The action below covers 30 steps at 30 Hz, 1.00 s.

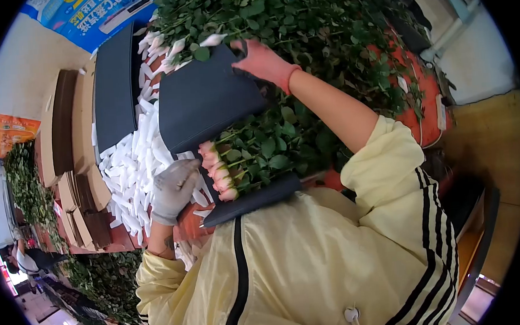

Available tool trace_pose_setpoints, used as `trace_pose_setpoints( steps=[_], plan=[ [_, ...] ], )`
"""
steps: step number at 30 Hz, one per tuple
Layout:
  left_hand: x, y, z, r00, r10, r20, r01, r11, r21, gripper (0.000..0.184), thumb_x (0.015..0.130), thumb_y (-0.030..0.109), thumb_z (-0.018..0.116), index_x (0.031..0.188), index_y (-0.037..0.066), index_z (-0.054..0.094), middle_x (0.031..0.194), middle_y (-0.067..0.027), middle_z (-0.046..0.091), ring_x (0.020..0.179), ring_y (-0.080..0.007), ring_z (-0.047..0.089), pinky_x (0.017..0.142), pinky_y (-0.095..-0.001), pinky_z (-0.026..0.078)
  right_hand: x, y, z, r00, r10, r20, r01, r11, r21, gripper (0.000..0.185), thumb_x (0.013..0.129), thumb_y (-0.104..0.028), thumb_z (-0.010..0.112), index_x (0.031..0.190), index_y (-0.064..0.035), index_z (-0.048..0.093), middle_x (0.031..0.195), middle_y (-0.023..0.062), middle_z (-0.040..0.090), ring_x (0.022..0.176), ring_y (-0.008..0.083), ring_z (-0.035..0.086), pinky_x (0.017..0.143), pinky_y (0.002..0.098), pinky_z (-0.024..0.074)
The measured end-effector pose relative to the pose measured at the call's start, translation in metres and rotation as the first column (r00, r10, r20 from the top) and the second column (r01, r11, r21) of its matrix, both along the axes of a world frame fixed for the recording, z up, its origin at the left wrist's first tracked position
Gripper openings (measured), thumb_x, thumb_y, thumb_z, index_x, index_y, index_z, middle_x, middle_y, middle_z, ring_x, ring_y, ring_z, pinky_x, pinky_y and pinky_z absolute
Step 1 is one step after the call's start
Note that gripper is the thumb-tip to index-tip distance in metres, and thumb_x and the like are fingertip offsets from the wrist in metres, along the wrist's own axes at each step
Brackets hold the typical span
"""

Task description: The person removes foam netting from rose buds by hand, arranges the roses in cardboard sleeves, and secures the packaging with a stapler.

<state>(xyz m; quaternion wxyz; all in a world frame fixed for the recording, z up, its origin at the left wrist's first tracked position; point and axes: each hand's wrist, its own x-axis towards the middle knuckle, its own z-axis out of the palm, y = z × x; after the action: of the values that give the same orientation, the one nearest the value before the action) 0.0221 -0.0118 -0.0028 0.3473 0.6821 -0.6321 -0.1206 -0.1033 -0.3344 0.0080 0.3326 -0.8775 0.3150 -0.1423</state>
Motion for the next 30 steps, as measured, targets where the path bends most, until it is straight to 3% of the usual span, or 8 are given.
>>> trace_pose_setpoints(
  steps=[6, 9, 13, 18, 21, 25, 27, 30],
  plan=[
    [-0.022, 0.006, -0.014, 0.979, -0.2, 0.049, 0.19, 0.968, 0.163, 0.026, 0.075, 0.005, 0.058, 0.1, 0.009, 0.067, 0.102, -0.0121, 0.066, 0.082, -0.0254, 0.066, 0.067, -0.0329, 0.053, -0.025, 0.039, 0.082, 0.835, -0.161, 0.527, -0.245, 0.748, 0.617, 0.057, 0.076, -0.008, 0.063, 0.13, -0.0032, 0.045, 0.099, 0.0047, 0.058, 0.089, 0.0116, 0.055, 0.082, 0.0252, 0.0442],
    [-0.003, 0.028, -0.023, 0.998, -0.06, -0.016, 0.056, 0.981, -0.185, 0.033, 0.073, 0.007, 0.06, 0.106, 0.009, 0.063, 0.102, -0.0083, 0.065, 0.067, -0.0258, 0.062, 0.065, -0.0329, 0.051, -0.068, 0.03, 0.111, 0.846, 0.254, 0.47, -0.5, 0.683, 0.532, 0.073, 0.065, -0.028, 0.067, 0.128, 0.0002, 0.046, 0.109, 0.009, 0.058, 0.096, 0.0156, 0.057, 0.08, 0.0279, 0.045],
    [-0.003, 0.062, 0.012, 0.913, 0.365, -0.184, -0.407, 0.848, -0.34, 0.05, 0.06, 0.007, 0.068, 0.107, 0.001, 0.054, 0.101, -0.0166, 0.053, 0.091, -0.0321, 0.056, 0.074, -0.0389, 0.049, -0.081, -0.027, 0.107, 0.098, 0.894, 0.438, -0.782, -0.203, 0.589, 0.057, 0.067, -0.027, 0.068, 0.109, 0.0099, 0.057, 0.103, 0.0254, 0.061, 0.097, 0.0388, 0.06, 0.088, 0.0441, 0.0457],
    [-0.018, 0.057, 0.013, 0.999, -0.032, 0.004, 0.033, 0.993, -0.116, 0.044, 0.065, 0.014, 0.064, 0.109, 0.009, 0.059, 0.116, -0.0123, 0.055, 0.116, -0.035, 0.045, 0.1, -0.0466, 0.033, -0.036, 0.059, 0.115, 0.661, 0.636, 0.397, -0.633, 0.189, 0.751, 0.032, 0.077, -0.019, 0.061, 0.103, -0.0008, 0.066, 0.111, 0.0246, 0.058, 0.101, 0.0369, 0.058, 0.093, 0.0465, 0.0413],
    [-0.021, 0.055, -0.005, 0.972, -0.222, -0.073, 0.221, 0.975, -0.02, 0.041, 0.069, 0.013, 0.058, 0.11, 0.011, 0.061, 0.115, -0.0095, 0.057, 0.118, -0.0317, 0.045, 0.102, -0.0481, 0.031, -0.011, 0.117, 0.049, 0.501, 0.865, 0.044, -0.821, 0.458, 0.341, 0.049, 0.08, -0.031, 0.06, 0.121, -0.0053, 0.054, 0.128, 0.0184, 0.048, 0.122, 0.0324, 0.041, 0.105, 0.0439, 0.0278],
    [-0.017, 0.051, 0.0, 0.912, -0.266, -0.312, 0.295, 0.954, 0.05, 0.035, 0.078, 0.015, 0.057, 0.112, 0.006, 0.06, 0.111, -0.011, 0.06, 0.111, -0.0292, 0.051, 0.101, -0.0402, 0.035, -0.016, 0.146, -0.027, 0.409, 0.76, -0.505, -0.91, 0.385, -0.156, 0.064, 0.08, -0.04, 0.057, 0.133, -0.0081, 0.041, 0.139, 0.0187, 0.032, 0.132, 0.0339, 0.026, 0.108, 0.0464, 0.0215],
    [-0.016, 0.047, 0.026, 0.785, -0.236, -0.573, 0.516, 0.76, 0.395, 0.038, 0.085, 0.015, 0.058, 0.12, 0.002, 0.054, 0.112, -0.0137, 0.06, 0.111, -0.0267, 0.053, 0.098, -0.0332, 0.039, -0.019, 0.158, -0.025, 0.316, 0.718, -0.62, -0.941, 0.322, -0.107, 0.063, 0.08, -0.04, 0.058, 0.131, -0.0078, 0.042, 0.138, 0.0202, 0.033, 0.131, 0.0361, 0.027, 0.108, 0.0477, 0.0207],
    [-0.01, 0.07, 0.009, 0.642, -0.169, -0.748, 0.57, 0.758, 0.318, 0.052, 0.086, 0.026, 0.055, 0.132, 0.004, 0.042, 0.122, -0.0166, 0.055, 0.11, -0.0288, 0.053, 0.098, -0.0356, 0.037, -0.015, 0.162, -0.028, 0.241, 0.675, -0.697, -0.956, 0.289, -0.05, 0.061, 0.079, -0.039, 0.059, 0.128, -0.007, 0.045, 0.136, 0.0225, 0.034, 0.129, 0.0414, 0.028, 0.107, 0.052, 0.02]
  ],
)
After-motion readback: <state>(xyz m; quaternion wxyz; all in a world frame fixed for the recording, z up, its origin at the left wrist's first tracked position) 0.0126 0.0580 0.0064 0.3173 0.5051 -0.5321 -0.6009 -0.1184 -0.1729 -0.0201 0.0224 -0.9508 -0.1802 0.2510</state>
